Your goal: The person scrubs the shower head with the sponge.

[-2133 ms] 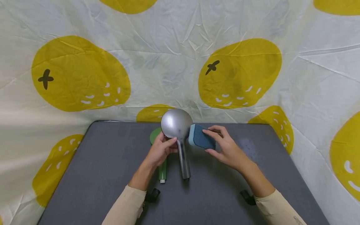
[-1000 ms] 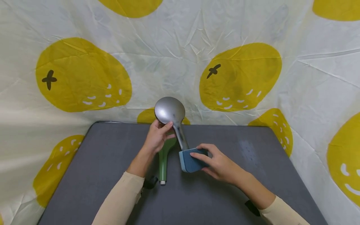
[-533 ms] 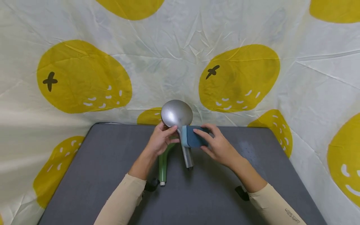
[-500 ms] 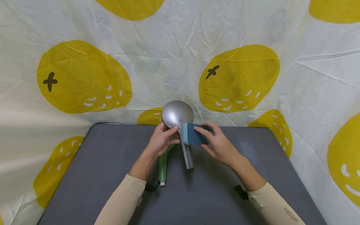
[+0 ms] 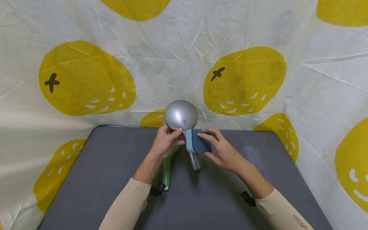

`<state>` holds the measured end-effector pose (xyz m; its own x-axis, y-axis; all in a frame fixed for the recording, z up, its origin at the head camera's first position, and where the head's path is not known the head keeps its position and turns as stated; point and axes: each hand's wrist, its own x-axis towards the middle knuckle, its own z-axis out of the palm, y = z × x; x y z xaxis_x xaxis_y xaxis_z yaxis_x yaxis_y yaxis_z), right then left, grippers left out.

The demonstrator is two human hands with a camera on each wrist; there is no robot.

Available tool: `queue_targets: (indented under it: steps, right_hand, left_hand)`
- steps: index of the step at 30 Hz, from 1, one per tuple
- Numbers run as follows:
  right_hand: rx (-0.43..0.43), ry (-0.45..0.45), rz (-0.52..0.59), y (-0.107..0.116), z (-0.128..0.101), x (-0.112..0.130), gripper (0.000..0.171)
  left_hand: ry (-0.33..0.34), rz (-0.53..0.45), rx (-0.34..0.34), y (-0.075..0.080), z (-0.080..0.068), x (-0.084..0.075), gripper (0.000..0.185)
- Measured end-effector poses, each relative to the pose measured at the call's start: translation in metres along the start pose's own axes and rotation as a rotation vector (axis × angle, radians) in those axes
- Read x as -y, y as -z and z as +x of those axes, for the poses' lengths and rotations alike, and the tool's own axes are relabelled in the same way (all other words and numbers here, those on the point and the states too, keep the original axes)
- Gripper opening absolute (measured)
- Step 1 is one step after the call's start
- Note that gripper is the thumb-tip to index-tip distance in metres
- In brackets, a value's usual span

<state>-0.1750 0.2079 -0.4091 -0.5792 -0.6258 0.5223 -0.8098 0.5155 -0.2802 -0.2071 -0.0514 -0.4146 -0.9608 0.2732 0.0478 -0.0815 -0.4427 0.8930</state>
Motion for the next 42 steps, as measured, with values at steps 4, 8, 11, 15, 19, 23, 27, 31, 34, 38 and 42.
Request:
queue_targets:
  steps: [4,8,11,15,19,23,27,31,34,38,42]
  right_hand:
    - [0.062,0.013,0.042,-0.004,-0.016,0.009,0.081]
    - [0.099,0.017,0.07,-0.012,-0.033,0.016,0.081]
    - [0.112,0.013,0.077,-0.017,-0.04,0.019,0.08]
    - [0.113,0.01,0.063,-0.018,-0.039,0.02,0.08]
    - [0.089,0.003,0.045,-0.018,-0.032,0.019,0.083]
    - [0.046,0.011,0.033,-0.018,-0.022,0.017,0.083]
    - [-0.004,0.005,0.018,-0.017,-0.006,0.013,0.081]
    - [-0.071,-0.02,0.006,-0.014,0.01,0.008,0.077]
    - [-0.104,-0.028,0.01,-0.012,0.017,0.006,0.074]
    - [-0.098,-0.03,0.019,-0.011,0.021,0.005,0.075]
    - [-0.056,-0.032,0.034,-0.011,0.016,0.008,0.078]
  left_hand:
    - [-0.021,-0.013,-0.042,0.003,0.0,-0.003,0.05]
    - [-0.056,-0.008,-0.103,0.006,0.002,-0.004,0.046]
    - [-0.064,0.005,-0.13,0.005,0.002,-0.005,0.046]
    - [-0.051,0.003,-0.14,0.003,0.001,-0.006,0.048]
    - [-0.045,-0.011,-0.16,0.003,0.002,-0.006,0.048]
    - [-0.047,-0.015,-0.169,0.003,0.002,-0.005,0.048]
    - [-0.052,-0.003,-0.167,0.003,0.001,-0.003,0.05]
    - [-0.033,0.007,-0.127,0.003,-0.001,-0.001,0.05]
    - [-0.027,-0.03,-0.1,0.003,-0.001,0.0,0.046]
    - [-0.037,-0.095,-0.101,0.004,-0.001,0.0,0.045]
    - [-0.057,-0.118,-0.117,0.004,-0.001,-0.001,0.046]
